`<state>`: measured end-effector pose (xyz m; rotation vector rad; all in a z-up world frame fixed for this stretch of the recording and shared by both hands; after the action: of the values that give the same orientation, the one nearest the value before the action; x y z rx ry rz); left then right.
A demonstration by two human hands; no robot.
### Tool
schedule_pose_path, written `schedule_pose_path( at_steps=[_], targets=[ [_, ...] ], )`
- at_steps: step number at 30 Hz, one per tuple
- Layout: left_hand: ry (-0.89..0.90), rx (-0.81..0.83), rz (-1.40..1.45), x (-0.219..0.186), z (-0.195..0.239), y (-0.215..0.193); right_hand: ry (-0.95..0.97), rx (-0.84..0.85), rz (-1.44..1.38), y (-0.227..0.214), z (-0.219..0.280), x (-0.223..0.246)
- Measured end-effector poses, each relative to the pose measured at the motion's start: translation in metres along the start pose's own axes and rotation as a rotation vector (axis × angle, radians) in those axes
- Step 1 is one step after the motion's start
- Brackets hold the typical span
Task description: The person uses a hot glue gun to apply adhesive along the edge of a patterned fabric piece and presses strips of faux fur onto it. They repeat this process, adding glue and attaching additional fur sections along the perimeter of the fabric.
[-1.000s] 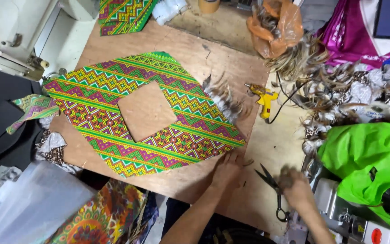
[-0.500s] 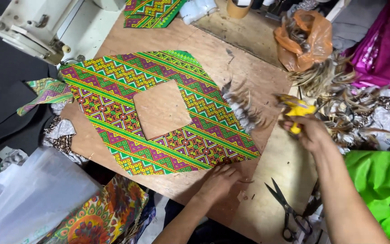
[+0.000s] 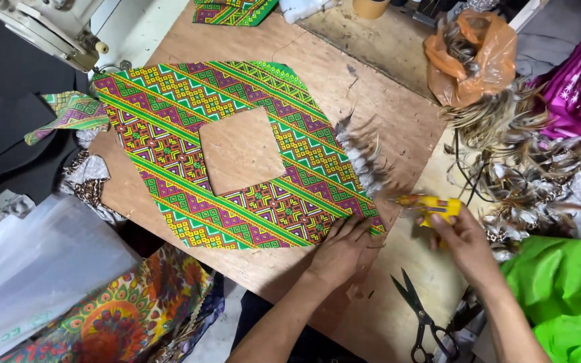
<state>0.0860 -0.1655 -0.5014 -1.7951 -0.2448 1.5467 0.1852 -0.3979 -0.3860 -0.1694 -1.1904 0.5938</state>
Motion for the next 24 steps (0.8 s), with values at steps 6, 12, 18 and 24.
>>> schedule_pose_path(
  at_steps=[6,12,18,24],
  targets=[
    [-0.070,-0.017,-0.098,-0.007,0.000,0.013,0.119,-0.054,0.612,0.024,-0.017,0.019],
    [-0.121,0.035,-0.090,-0.008,-0.002,0.010,0.135,-0.015,0.732,0.033,-0.029,0.008],
    [-0.100,0.004,-0.119,-0.014,-0.002,0.004,0.181,0.010,0.738,0.035,-0.033,0.016],
    [-0.097,-0.002,-0.074,0.017,-0.006,0.043,0.187,0.041,0.778,0.040,-0.025,0.037]
  ],
)
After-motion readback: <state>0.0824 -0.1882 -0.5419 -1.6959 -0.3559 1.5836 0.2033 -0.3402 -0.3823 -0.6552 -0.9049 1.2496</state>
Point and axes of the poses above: each hand's wrist, its own z-axis away from the middle knuckle, its own y-axis out of the palm, x = y × z, the point moved 2 cm from there along -z, towards the middle knuckle, and after that the axes turned 9 degrees about z, right-handed, at the moved point
